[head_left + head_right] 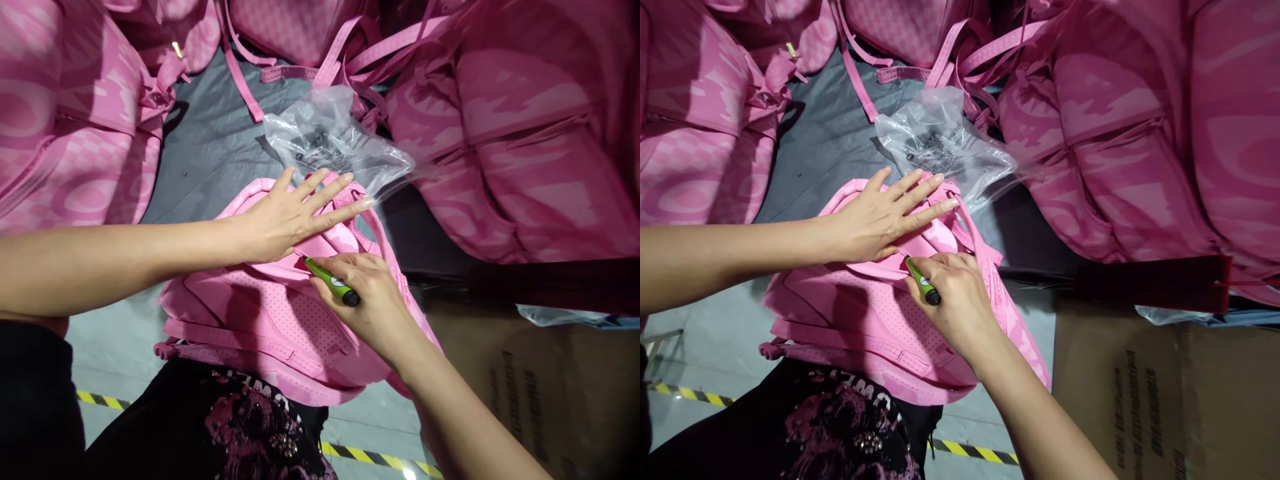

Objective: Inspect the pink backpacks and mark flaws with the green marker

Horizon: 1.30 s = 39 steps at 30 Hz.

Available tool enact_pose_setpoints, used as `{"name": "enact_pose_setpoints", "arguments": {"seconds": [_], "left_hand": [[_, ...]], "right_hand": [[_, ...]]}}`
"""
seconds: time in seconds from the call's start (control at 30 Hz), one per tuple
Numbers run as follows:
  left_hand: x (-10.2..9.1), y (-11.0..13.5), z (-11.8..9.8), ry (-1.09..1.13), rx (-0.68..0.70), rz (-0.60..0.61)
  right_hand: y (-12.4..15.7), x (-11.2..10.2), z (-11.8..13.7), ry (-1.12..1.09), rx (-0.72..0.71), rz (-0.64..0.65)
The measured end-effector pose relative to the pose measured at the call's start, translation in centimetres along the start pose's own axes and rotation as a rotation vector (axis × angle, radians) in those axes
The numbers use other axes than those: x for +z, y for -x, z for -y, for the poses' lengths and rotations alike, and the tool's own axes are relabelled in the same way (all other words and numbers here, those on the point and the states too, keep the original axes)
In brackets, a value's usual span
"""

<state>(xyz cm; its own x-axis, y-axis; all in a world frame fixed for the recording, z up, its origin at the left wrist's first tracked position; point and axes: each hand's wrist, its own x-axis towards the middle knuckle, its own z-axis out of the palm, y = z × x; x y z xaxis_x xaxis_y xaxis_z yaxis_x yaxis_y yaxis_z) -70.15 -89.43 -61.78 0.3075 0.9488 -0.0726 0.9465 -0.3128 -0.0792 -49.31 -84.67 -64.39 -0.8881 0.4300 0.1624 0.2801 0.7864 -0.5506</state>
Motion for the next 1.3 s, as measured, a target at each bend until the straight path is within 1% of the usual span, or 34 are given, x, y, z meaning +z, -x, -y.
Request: {"name": "enact_pose_setpoints", "arguments": {"seconds": [0.07, 0.17, 0.23, 0.4, 0.53, 0.73, 0.87, 0.97, 1.03, 1.1, 1.17, 1.23, 1.3], "left_hand": [[0.2, -0.1, -0.2, 0.031, -0.023, 0.010], [0.5, -0.3, -0.3, 0.068, -0.068, -0.009], [0.6, -0.3, -0.3, 0.078, -0.083, -0.015], [0.9, -0.3, -0.2, 0.090, -0.093, -0.026], [1.0, -0.2, -0.3, 0.088, -0.093, -0.032], [0.4, -0.2, -0.3, 0.107, -0.111, 0.019], [0.3, -0.1, -0.5, 0.091, -0.108, 0.001], [0.2, -0.2, -0.6, 0.068, -0.104, 0.002], [-0.1, -0.1, -0.1, 0.053, -0.090, 0.014], [-0.3, 0.6, 0.9, 0.054, -0.101, 0.022], [-0.3, 1.9, 2.3, 0.093, -0.139, 0.025], [-0.3, 3.5, 3.6, 0.166, -0.166, 0.041], [-0.4, 4.8, 4.2, 0.222, -0.188, 0.087]], "right_hand": [[-0.1, -0.1, 0.0, -0.018, 0.005, -0.002], [-0.4, -0.2, 0.2, -0.083, -0.009, 0.019], [-0.8, -0.2, 0.3, -0.086, -0.013, 0.040], [-1.5, -0.3, 0.8, 0.074, -0.023, 0.098], [-1.8, -0.6, 0.9, 0.080, -0.061, 0.124], [-2.1, -0.6, 1.6, 0.190, -0.044, 0.169], [-2.3, -0.5, 2.5, 0.259, -0.012, 0.172], [-2.3, -0.6, 2.8, 0.261, -0.011, 0.182], [-2.1, -0.9, 2.8, 0.312, 0.006, 0.187], [-1.8, -1.1, 2.7, 0.359, 0.021, 0.178], [-1.4, -0.9, 2.6, 0.299, 0.013, 0.142], [-1.2, 0.0, 2.7, 0.127, -0.002, 0.059], [-1.2, 1.6, 3.0, -0.065, -0.008, -0.052]]}}
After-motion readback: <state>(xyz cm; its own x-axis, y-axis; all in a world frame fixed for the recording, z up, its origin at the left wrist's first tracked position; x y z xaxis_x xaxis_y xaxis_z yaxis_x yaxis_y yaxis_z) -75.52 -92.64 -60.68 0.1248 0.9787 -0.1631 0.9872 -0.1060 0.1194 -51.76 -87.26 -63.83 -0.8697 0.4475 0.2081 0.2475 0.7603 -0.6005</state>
